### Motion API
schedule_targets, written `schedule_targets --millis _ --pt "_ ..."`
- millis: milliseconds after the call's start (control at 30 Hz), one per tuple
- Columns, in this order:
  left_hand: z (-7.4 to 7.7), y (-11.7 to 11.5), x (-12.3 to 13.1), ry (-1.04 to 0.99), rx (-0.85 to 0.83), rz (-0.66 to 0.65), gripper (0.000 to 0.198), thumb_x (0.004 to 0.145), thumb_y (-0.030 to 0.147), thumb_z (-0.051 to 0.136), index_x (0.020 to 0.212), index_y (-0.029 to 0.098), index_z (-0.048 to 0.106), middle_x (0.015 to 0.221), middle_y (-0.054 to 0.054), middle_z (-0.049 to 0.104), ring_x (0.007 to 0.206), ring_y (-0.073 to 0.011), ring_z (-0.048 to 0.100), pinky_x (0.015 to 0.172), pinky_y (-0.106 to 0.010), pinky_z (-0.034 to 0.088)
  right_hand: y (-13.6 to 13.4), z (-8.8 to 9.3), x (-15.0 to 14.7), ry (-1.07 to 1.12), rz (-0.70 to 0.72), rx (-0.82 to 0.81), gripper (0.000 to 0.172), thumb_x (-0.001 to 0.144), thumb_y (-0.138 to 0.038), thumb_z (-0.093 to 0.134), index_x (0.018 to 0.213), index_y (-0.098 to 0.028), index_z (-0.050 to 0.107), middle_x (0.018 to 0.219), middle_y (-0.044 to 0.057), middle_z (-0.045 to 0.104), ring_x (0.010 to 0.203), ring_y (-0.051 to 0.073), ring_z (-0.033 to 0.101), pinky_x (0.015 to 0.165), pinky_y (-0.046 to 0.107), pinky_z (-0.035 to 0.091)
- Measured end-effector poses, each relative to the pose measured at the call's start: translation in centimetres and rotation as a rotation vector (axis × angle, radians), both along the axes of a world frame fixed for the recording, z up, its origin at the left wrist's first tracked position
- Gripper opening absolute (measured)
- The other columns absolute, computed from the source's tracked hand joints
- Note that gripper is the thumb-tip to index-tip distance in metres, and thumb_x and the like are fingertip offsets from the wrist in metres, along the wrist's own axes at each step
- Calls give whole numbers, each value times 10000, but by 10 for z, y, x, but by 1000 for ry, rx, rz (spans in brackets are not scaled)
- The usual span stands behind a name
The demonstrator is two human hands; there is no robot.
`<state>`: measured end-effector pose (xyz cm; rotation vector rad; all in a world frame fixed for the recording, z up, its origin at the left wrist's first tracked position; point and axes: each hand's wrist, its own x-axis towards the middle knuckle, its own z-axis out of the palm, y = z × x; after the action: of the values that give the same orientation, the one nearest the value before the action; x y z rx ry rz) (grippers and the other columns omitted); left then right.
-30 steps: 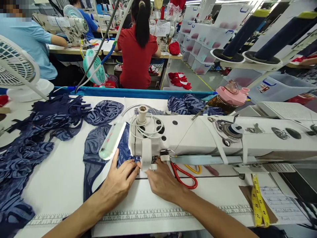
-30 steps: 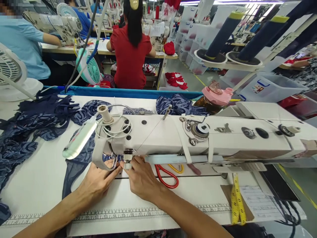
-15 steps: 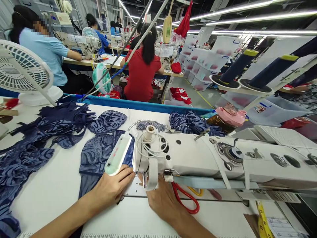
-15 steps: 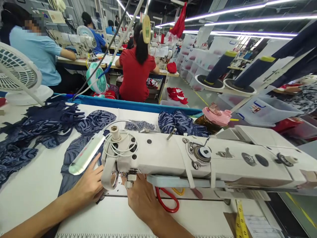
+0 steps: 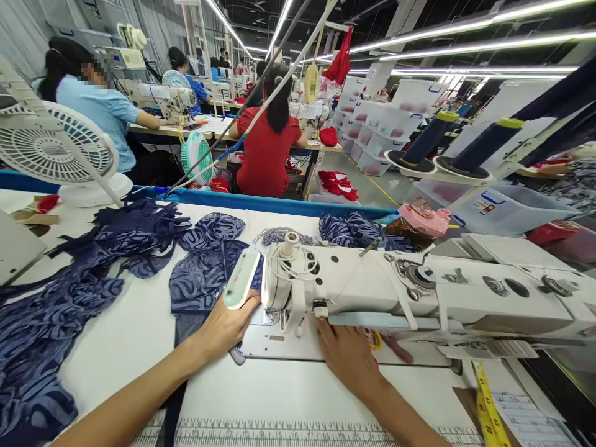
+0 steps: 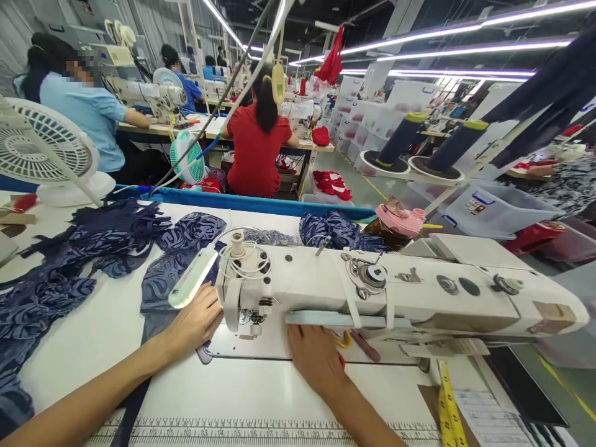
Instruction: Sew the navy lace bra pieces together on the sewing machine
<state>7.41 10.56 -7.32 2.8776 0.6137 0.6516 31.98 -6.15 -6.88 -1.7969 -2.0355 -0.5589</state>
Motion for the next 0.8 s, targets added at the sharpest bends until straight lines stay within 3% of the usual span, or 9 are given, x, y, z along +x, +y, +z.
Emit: schedule_targets --millis 67,200,267,333,400,433,533,633,800 --pt "0 -6 -12 -8 -27 -27 354 823 -18 402 1067 179 566 1027 -79 638 955 -218 576 995 -457 441 0 2 -6 31 22 39 380 929 -140 362 1250 -224 547 805 117 662 697 309 618 584 479 499" --pt "5 -44 -48 -51 -51 -110 479 835 -61 345 1174 214 542 1153 -62 632 1090 -187 576 1124 -495 336 14 18 -57 302 359 -94 513 901 -65 394 1365 -273 461 977 67 684 843 249 625 738 422 538" --pt "4 -68 -65 -108 -16 2 494 882 -3 404 1307 238 474 1302 -99 550 1252 -235 498 1154 -576 267 34 30 -88 324 504 -157 581 891 -35 365 1435 -238 387 1171 68 658 1073 221 594 897 387 509" --pt "-2 -85 -80 -177 -33 202 511 916 113 499 1399 229 379 1442 -167 395 1370 -312 375 1122 -610 315 60 42 -113 214 633 -311 657 877 -51 407 1505 -189 272 1399 82 531 1355 210 394 1102 411 359" --pt "-12 -89 -97 -192 -115 360 590 919 230 560 1446 200 297 1509 -219 260 1417 -365 294 1059 -592 414 86 48 -131 124 723 -421 752 838 -95 505 1525 -150 205 1428 107 499 1413 221 295 1155 451 258" --pt "-16 -87 -108 -172 -154 398 632 919 273 571 1464 195 261 1529 -229 217 1426 -376 277 1035 -582 445 96 48 -138 84 755 -449 763 827 -98 530 1520 -144 213 1363 112 552 1373 226 351 1159 473 234" --pt "-19 -70 -146 -90 -189 357 645 918 331 576 1472 245 259 1561 -193 206 1437 -389 268 1041 -597 434 112 46 -151 -10 817 -395 479 836 -79 517 1306 -166 508 954 51 671 1005 210 565 1128 508 244" --pt "3 -59 -173 -48 -186 362 629 928 402 534 1486 275 272 1551 -154 298 1448 -423 223 1037 -644 409 103 50 -158 115 760 -205 182 846 -120 480 945 -181 619 787 30 593 775 183 534 943 403 421" --pt "37 -90 -151 -128 -237 361 891 806 520 596 1545 265 169 1539 -96 374 1420 -409 308 1157 -646 255 67 78 -160 500 614 3 216 840 -137 424 987 -174 577 792 23 544 638 141 483 561 251 379"
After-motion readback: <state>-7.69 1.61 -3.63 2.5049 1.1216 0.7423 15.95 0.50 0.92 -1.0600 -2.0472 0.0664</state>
